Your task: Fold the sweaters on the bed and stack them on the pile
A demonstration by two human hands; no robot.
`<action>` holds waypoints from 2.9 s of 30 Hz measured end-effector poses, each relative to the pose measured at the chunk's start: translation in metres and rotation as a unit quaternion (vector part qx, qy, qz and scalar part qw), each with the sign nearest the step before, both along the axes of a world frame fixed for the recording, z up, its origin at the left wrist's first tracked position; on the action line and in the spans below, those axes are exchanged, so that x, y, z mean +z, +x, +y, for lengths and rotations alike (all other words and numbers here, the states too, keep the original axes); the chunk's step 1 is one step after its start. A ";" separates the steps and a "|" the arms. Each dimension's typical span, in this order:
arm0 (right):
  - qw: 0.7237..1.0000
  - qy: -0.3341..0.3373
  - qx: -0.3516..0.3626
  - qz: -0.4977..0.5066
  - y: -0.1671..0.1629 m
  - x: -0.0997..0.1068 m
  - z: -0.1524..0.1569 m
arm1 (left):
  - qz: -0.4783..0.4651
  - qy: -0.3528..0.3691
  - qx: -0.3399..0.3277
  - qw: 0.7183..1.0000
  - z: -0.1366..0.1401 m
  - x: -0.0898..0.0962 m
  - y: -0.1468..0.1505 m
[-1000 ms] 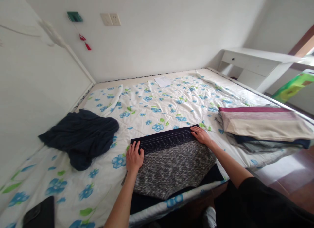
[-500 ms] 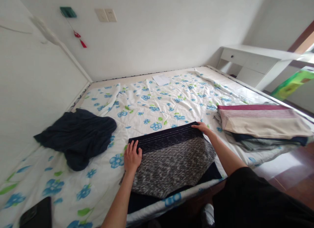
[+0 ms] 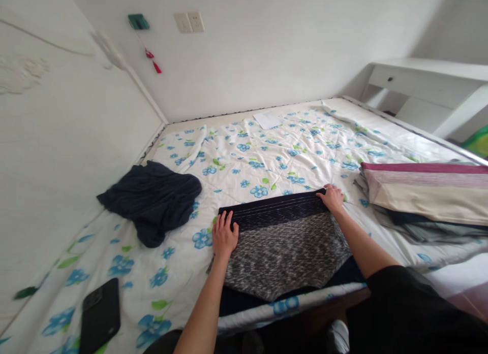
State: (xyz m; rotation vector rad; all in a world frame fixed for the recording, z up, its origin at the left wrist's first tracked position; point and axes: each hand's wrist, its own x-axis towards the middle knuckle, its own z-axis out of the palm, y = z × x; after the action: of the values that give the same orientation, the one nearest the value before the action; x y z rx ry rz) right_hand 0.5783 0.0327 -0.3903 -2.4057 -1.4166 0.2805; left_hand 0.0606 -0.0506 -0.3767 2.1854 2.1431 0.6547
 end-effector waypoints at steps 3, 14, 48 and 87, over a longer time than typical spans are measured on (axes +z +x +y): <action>0.992 0.084 0.087 -0.034 -0.060 0.014 -0.007 | -0.005 0.011 0.001 1.000 0.000 -0.002 0.000; 0.845 0.078 0.528 0.045 -0.355 0.027 -0.046 | -0.003 0.004 0.002 1.000 0.002 -0.008 -0.004; 0.991 0.057 0.032 0.118 0.010 -0.013 -0.012 | 0.001 0.009 -0.001 1.000 0.010 0.004 -0.001; 0.883 0.040 0.464 0.049 -0.275 0.028 -0.042 | -0.003 0.011 0.003 1.000 0.002 -0.002 -0.003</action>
State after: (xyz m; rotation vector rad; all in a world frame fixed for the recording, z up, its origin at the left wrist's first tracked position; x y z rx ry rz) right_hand 0.3035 -0.0095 -0.3622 -1.4407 -2.3658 0.5305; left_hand 0.0577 -0.0486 -0.3787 2.1870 2.1509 0.6874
